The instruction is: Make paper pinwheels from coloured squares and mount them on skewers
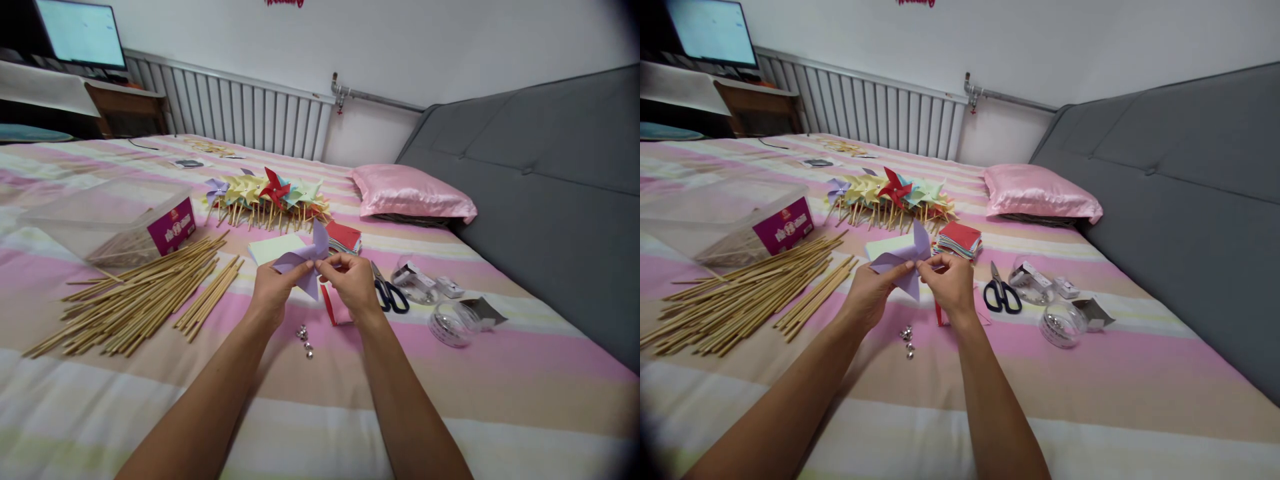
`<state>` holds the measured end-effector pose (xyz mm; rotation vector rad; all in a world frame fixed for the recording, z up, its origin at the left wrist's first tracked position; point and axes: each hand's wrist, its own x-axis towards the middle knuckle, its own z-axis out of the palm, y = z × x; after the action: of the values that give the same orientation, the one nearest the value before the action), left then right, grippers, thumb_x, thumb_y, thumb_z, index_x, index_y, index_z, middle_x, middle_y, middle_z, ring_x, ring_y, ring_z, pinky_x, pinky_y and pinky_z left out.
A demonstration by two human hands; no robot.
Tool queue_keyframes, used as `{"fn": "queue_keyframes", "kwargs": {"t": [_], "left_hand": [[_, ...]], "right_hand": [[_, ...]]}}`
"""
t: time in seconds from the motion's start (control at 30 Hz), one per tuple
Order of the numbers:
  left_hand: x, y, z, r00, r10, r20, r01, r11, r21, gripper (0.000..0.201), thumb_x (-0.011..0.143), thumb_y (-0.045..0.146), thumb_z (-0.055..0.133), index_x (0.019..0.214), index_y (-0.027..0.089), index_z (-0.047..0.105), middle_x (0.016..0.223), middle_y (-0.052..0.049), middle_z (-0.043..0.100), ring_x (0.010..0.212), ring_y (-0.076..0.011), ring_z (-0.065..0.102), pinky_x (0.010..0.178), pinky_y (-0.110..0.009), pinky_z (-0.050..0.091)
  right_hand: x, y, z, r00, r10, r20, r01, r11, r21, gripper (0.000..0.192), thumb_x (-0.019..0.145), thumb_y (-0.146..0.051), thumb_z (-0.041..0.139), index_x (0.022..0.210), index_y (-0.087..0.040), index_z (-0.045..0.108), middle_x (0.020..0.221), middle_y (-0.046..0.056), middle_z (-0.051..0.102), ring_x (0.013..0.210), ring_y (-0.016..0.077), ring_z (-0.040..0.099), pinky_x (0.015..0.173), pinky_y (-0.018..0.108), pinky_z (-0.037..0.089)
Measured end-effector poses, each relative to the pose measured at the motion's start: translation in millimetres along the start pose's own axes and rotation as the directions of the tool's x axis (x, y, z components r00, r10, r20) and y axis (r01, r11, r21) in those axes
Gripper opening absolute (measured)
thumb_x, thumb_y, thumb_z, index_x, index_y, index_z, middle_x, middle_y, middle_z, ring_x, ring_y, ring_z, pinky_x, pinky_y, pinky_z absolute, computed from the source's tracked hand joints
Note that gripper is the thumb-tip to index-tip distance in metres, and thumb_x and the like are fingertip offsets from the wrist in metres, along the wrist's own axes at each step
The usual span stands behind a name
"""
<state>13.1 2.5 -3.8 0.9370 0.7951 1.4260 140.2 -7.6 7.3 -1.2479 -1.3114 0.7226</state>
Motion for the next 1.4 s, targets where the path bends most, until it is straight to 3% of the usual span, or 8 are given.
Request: {"fn": "queue_keyframes", "kwargs": {"t": [0.2,0.3,0.5,0.6,0.73,0.93,1.1,1.4], "left_hand": [[-0.5,2.8,3.3,0.995,-0.07,-0.077,0.065,0.996,-0.069,0.033,0.049,0.022,0.081,0.079,0.013,0.07,0.076,-0.003,0.069,0.066,-0.0135,0.061,0.064,-0.024,0.046],[1.1,4.0,3.6,0.986,-0.118,-0.115,0.101,0.984,-0.144,0.033,0.049,0.019,0.08,0.079,0.013,0.069,0.076,-0.002,0.069,0.066,-0.0124,0.061,0.064,-0.023,0.046],[2.5,3.1,2.2,0.989,-0.122,-0.089,0.103,0.975,-0.198,0.031,0.052,0.019,0.079,0.081,0.013,0.068,0.078,-0.001,0.07,0.07,-0.0131,0.062,0.067,-0.024,0.047],[0.6,2.0,3.1,0.991,-0.112,-0.067,0.098,0.977,-0.19,0.032,0.052,0.021,0.079,0.081,0.014,0.069,0.079,-0.002,0.07,0.07,-0.0133,0.062,0.067,-0.024,0.046],[-2.4,1.3,6.0,0.993,-0.094,-0.064,0.083,0.982,-0.168,0.033,0.052,0.022,0.08,0.082,0.014,0.069,0.079,-0.002,0.07,0.072,-0.0132,0.062,0.068,-0.024,0.046],[-3.0,1.7,3.6,0.996,-0.089,0.007,0.089,0.991,-0.104,0.032,0.056,0.024,0.078,0.085,0.015,0.069,0.083,-0.004,0.069,0.074,-0.0148,0.062,0.069,-0.026,0.047],[-1.1,7.6,-4.3,0.988,-0.111,0.104,0.099,0.988,0.116,0.027,0.06,0.032,0.075,0.08,0.014,0.07,0.074,-0.005,0.068,0.068,-0.016,0.061,0.061,-0.026,0.045],[-4.0,11.3,-1.5,0.982,-0.154,0.113,0.116,0.951,0.286,0.023,0.055,0.033,0.075,0.061,0.013,0.067,0.054,-0.002,0.061,0.048,-0.0093,0.048,0.048,-0.021,0.031]], "right_hand": [[-1.4,-0.9,3.4,0.999,-0.053,0.01,0.053,0.998,-0.015,0.021,0.068,-0.037,0.066,0.064,-0.017,0.06,0.06,0.002,0.063,0.056,0.0169,0.063,0.053,0.026,0.046],[-1.6,-1.0,6.8,0.998,-0.05,-0.044,0.052,0.996,0.067,0.03,0.064,-0.036,0.07,0.08,-0.019,0.052,0.068,0.0,0.063,0.057,0.0162,0.063,0.053,0.026,0.047],[-2.3,-5.5,10.8,0.989,0.148,0.003,-0.139,0.92,0.366,0.06,0.057,-0.033,0.075,0.106,-0.021,0.041,0.081,0.001,0.065,0.065,0.0152,0.063,0.056,0.024,0.046],[-3.6,-4.8,12.2,0.973,0.204,0.104,-0.229,0.889,0.396,0.041,0.059,-0.037,0.073,0.091,-0.019,0.055,0.075,0.0,0.065,0.067,0.0143,0.061,0.057,0.023,0.043],[-4.8,-0.5,16.0,0.978,0.19,0.088,-0.21,0.882,0.422,0.026,0.059,-0.037,0.073,0.072,-0.016,0.064,0.069,0.001,0.065,0.062,0.0126,0.057,0.058,0.024,0.041],[-2.3,1.4,12.6,0.976,0.21,0.054,-0.212,0.87,0.446,0.022,0.057,-0.033,0.075,0.066,-0.016,0.065,0.063,-0.001,0.063,0.057,0.0112,0.053,0.057,0.024,0.04],[2.7,2.5,-3.6,0.971,0.222,0.084,-0.237,0.875,0.423,0.023,0.057,-0.034,0.075,0.069,-0.015,0.067,0.065,0.001,0.065,0.056,0.0121,0.054,0.059,0.027,0.042],[4.7,2.8,-23.2,0.925,0.257,0.279,-0.318,0.927,0.201,0.018,0.055,-0.028,0.075,0.063,-0.014,0.067,0.058,-0.001,0.061,0.052,0.009,0.049,0.053,0.023,0.035]]}}
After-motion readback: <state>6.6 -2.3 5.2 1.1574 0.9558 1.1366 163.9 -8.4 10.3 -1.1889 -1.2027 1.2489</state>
